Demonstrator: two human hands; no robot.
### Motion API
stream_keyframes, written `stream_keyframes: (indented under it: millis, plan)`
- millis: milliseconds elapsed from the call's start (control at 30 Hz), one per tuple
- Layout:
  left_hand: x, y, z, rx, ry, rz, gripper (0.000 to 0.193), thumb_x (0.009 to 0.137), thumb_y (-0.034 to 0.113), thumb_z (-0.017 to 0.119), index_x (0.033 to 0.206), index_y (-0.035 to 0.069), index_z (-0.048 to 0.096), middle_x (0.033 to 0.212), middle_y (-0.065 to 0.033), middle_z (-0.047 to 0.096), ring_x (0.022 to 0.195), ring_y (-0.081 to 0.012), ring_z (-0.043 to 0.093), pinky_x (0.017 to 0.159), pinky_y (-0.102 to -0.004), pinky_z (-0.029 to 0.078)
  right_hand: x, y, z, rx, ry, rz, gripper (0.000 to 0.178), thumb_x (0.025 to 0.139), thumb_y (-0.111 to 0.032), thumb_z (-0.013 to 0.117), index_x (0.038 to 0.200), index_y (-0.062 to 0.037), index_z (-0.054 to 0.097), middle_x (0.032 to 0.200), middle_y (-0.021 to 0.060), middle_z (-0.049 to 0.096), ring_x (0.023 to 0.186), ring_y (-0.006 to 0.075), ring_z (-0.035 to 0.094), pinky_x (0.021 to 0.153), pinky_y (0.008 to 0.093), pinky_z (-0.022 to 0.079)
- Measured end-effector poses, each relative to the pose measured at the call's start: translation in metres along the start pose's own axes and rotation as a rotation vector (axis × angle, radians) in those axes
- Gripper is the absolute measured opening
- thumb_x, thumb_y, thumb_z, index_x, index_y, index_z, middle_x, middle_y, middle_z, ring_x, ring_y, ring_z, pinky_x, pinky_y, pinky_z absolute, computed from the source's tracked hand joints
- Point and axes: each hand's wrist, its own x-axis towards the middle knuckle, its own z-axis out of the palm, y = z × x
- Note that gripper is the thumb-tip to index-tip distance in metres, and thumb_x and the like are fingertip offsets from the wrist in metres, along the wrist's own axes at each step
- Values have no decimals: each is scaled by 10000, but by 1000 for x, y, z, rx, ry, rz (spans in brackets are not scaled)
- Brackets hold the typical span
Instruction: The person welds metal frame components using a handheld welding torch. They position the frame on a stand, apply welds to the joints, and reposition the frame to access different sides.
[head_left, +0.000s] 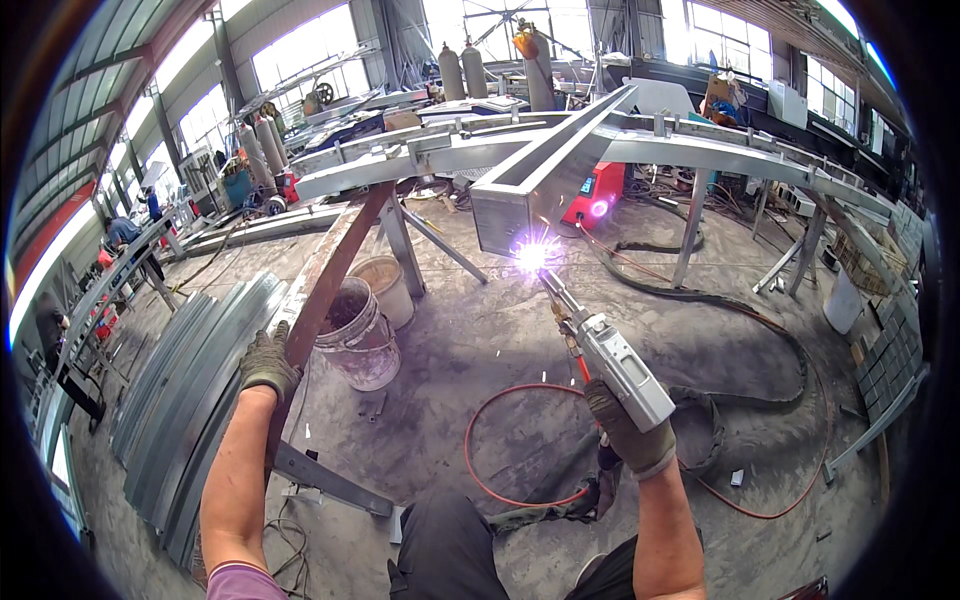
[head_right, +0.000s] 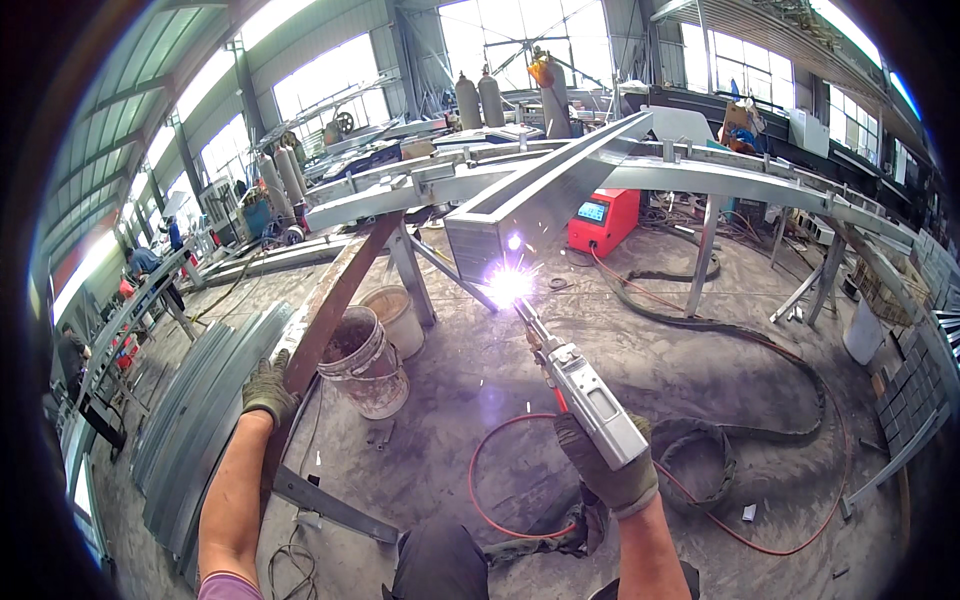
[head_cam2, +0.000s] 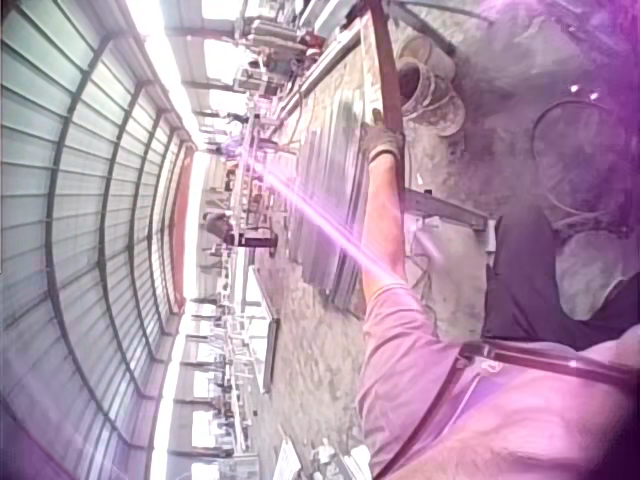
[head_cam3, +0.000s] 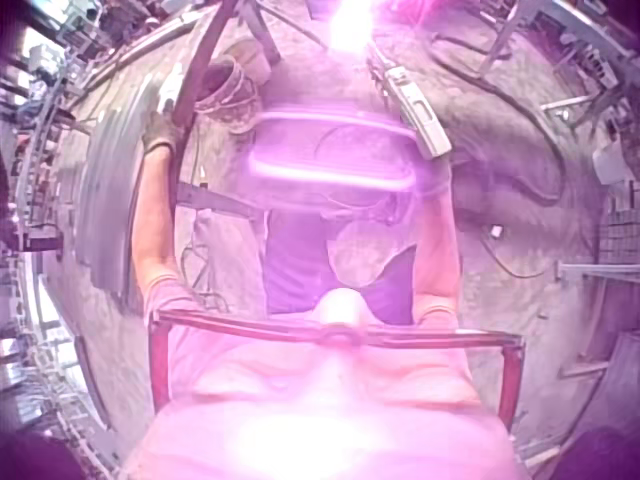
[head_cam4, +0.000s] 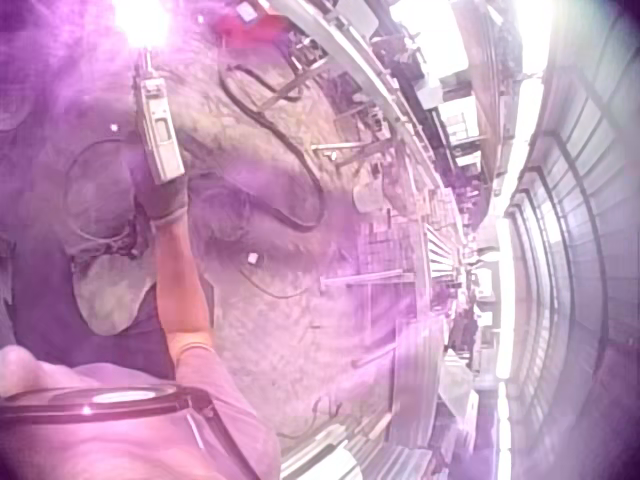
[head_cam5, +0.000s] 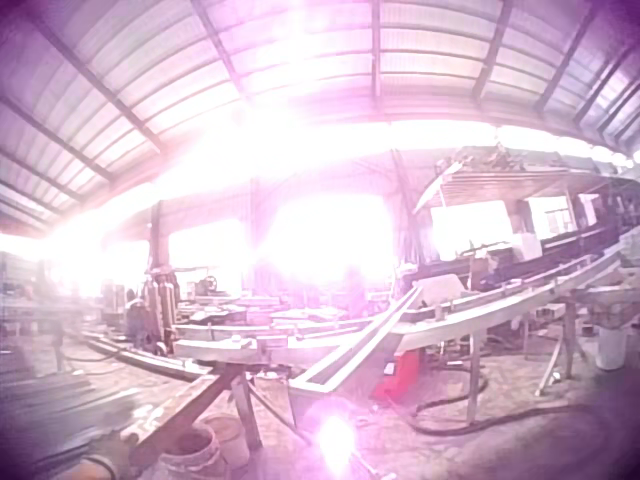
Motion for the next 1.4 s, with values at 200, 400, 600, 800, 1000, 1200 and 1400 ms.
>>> stream_keyframes:
  millis: [200, 400, 600, 800, 1000, 1200, 1400]
  plan:
    - [0, 2, -6, -24, -42, -14, 986, 886, 438, 809, 1706, 251, 294, 1647, -253, 392, 1499, -424, 464, 1198, -539, 421, -1, -1, -1, 40, -14, 45, 203, 937, -105, 799, 1117, -18, 765, 906, 124, 771, 780, 253, 765, 706, 355, 596]
    - [-4, 5, -14, -59, -81, -27, 1023, 876, 415, 818, 1718, 257, 260, 1699, -260, 344, 1545, -429, 408, 1239, -533, 379, -3, 2, -1, 55, -19, 68, 204, 928, -95, 808, 1108, -7, 768, 900, 107, 772, 790, 195, 760, 711, 335, 592]
    - [1, 3, -4, -17, -9, -1, 937, 886, 421, 803, 1684, 271, 335, 1556, -226, 471, 1440, -419, 517, 1150, -552, 467, -3, 23, 17, 86, 59, -8, 171, 927, -105, 817, 1064, -9, 782, 861, 68, 783, 774, 144, 743, 688, 321, 583]
    - [8, -4, 7, -44, 1, -82, 1010, 860, 441, 817, 1702, 211, 307, 1564, -257, 480, 1431, -434, 521, 1179, -523, 447, 7, 28, 16, 189, 156, 70, 237, 957, -150, 830, 1134, 0, 777, 939, 50, 799, 858, 85, 716, 739, 315, 587]
    - [7, 1, -4, -25, -39, -110, 1033, 864, 511, 801, 1706, 176, 306, 1510, -268, 523, 1396, -432, 556, 1159, -505, 469, 22, 11, -6, 318, 255, 187, 231, 974, -111, 796, 1169, 6, 754, 960, 50, 773, 852, 107, 697, 746, 322, 565]
    - [6, 1, 1, 2, -38, -112, 1028, 870, 522, 791, 1710, 195, 297, 1509, -275, 522, 1390, -435, 564, 1150, -503, 476, 24, -10, 8, 365, 247, 7, 167, 929, -84, 836, 1076, -21, 789, 893, 97, 785, 763, 202, 755, 673, 345, 577]
    - [3, 5, -2, 3, -58, -113, 1021, 883, 540, 772, 1708, 179, 290, 1528, -264, 514, 1409, -414, 544, 1155, -516, 463, 31, -10, 17, 314, 201, -5, 137, 918, -75, 839, 1043, -38, 799, 863, 74, 779, 731, 206, 750, 640, 344, 574]
